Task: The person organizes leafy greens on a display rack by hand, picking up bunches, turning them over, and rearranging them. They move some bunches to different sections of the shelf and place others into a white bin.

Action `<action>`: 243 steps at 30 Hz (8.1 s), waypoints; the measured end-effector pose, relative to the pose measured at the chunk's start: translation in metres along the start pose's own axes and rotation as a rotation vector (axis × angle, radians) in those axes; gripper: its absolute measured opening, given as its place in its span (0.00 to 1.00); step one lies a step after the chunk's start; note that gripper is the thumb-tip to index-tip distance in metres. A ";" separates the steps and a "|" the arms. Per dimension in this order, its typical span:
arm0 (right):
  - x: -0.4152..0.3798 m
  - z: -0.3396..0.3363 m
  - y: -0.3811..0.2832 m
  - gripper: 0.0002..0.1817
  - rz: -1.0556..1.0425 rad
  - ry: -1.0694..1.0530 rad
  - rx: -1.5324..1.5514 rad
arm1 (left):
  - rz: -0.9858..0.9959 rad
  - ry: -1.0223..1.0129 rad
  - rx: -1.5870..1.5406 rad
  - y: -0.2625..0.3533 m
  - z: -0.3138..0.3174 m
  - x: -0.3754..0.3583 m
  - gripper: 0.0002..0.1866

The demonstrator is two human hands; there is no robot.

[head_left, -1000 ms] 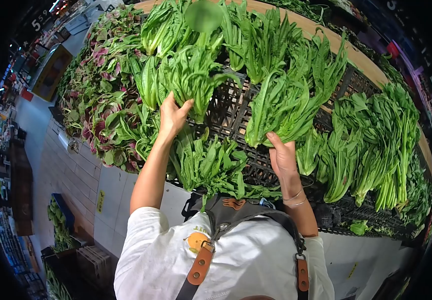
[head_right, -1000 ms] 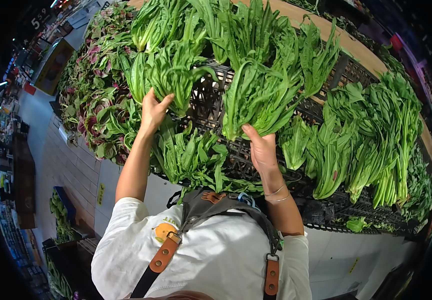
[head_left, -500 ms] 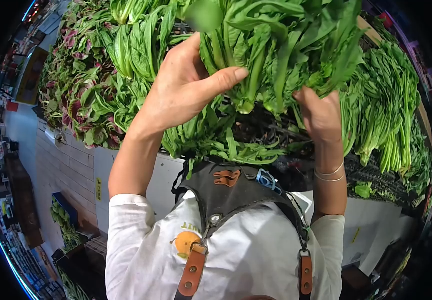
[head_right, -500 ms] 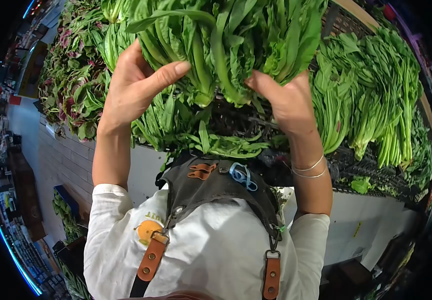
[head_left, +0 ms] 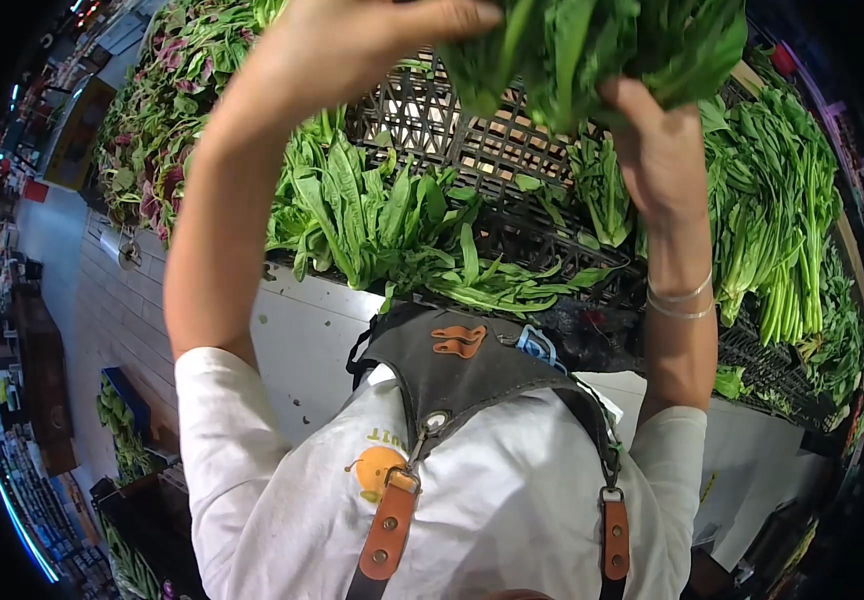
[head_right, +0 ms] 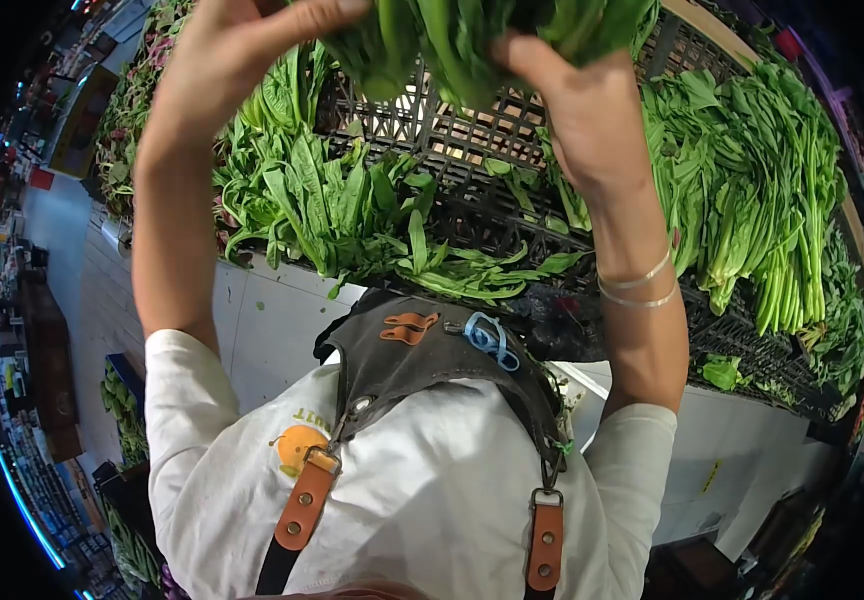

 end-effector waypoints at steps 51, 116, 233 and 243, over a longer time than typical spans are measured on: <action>-0.220 -0.146 0.025 0.24 0.145 1.200 -0.265 | -0.086 0.019 0.177 -0.080 0.129 -0.069 0.18; -0.074 -0.003 0.170 0.33 0.360 -0.029 -1.036 | -0.853 -0.007 0.438 -0.248 0.084 -0.061 0.36; -0.269 -0.064 0.052 0.10 0.683 0.411 -1.417 | -0.016 -0.466 0.026 -0.064 0.281 0.011 0.17; -0.284 -0.106 -0.008 0.07 0.838 0.601 -0.768 | -0.249 -0.436 0.267 -0.115 0.326 0.046 0.42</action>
Point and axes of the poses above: each hand's wrist, its own x-axis towards the middle knuckle, its own z-axis out of the palm, y = z × x, the point moved 2 cm from there along x, towards the middle knuckle, and after that the axes turned 3 degrees about x, right-handed, at the moved point
